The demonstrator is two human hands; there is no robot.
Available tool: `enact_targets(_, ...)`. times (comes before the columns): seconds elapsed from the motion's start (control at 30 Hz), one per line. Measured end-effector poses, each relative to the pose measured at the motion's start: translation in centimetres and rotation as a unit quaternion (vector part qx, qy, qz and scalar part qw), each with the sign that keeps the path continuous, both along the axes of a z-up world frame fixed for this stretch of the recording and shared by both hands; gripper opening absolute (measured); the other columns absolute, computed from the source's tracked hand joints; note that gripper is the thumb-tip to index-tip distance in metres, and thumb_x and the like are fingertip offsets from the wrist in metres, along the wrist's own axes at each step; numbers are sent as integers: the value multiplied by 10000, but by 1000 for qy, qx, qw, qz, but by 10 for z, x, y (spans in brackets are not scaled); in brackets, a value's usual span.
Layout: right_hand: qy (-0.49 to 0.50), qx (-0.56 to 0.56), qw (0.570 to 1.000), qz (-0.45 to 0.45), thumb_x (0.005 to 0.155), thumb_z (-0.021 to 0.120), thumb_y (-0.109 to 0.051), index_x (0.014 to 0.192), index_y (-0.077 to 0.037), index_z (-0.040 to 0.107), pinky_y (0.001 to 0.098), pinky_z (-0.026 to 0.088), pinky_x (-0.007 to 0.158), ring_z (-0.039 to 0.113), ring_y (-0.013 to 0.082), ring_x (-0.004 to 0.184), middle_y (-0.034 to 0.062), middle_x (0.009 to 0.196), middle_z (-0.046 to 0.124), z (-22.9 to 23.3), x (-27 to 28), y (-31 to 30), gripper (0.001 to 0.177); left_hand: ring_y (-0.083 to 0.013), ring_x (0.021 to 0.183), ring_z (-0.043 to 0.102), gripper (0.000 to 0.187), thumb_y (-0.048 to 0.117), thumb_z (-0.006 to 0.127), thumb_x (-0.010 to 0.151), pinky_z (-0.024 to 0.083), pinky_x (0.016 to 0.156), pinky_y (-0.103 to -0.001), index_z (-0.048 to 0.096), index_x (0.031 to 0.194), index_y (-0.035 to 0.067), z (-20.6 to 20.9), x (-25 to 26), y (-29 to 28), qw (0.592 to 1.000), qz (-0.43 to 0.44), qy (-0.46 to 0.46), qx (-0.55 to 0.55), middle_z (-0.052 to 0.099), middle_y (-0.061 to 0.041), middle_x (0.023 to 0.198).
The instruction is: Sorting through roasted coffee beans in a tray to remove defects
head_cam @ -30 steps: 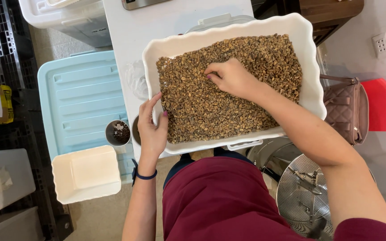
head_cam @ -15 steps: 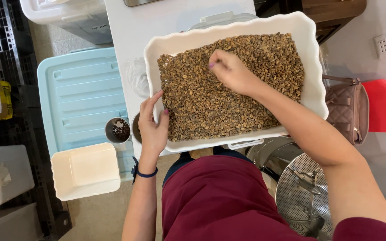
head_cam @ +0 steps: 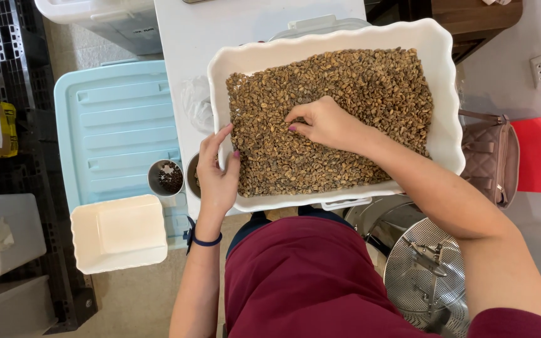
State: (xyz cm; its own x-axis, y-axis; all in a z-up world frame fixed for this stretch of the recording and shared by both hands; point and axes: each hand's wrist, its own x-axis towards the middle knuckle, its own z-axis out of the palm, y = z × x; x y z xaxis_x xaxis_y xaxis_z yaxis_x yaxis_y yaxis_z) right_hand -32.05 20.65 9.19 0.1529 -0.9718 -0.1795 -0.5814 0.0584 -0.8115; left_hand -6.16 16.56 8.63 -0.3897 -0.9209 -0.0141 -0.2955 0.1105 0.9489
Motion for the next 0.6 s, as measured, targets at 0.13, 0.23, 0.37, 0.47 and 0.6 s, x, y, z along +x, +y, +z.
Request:
enact_targets(0.13,32,3,999,5,954,626,4,1121,-14,731,221,318,424,343,92,363,-24,419,432,-2,6,-3,197,-491,1382,436,562,-122,557,890,355,1128,-609,592,1394,124,-4,1,0,1000,0,-5,-11,500,-216,1337)
enact_targets(0.23,56,-3,998,12,944,638,-2,1105,-26,729,239,331,420,364,108,350,2,414,462,-11,4,-5,187,-484,1384,438,558,-117,557,889,363,1127,-598,595,1391,125,-3,1,0,1000,0,-6,-9,502,-217,1337)
enact_targets(0.37,48,16,999,9,985,568,-14,1071,12,700,233,331,405,379,114,375,22,465,478,-9,5,-7,160,-481,1386,435,550,-115,556,895,369,1125,-596,598,1386,128,0,0,0,1000,1,-3,-4,499,-213,1340)
enact_targets(0.47,-55,24,997,-44,1037,482,-40,1065,3,658,218,346,410,399,108,424,19,536,475,1,-5,-12,183,-493,1383,429,546,-115,552,898,383,1118,-596,600,1383,129,-1,0,0,1000,4,1,5,498,-216,1338)
enact_targets(0.6,-196,73,973,-101,966,375,-86,903,-88,566,207,328,447,342,77,457,-41,559,359,-16,-32,-13,201,-485,1381,436,548,-110,560,903,389,1107,-603,599,1387,145,-3,1,0,1000,3,-5,-3,503,-203,1337)
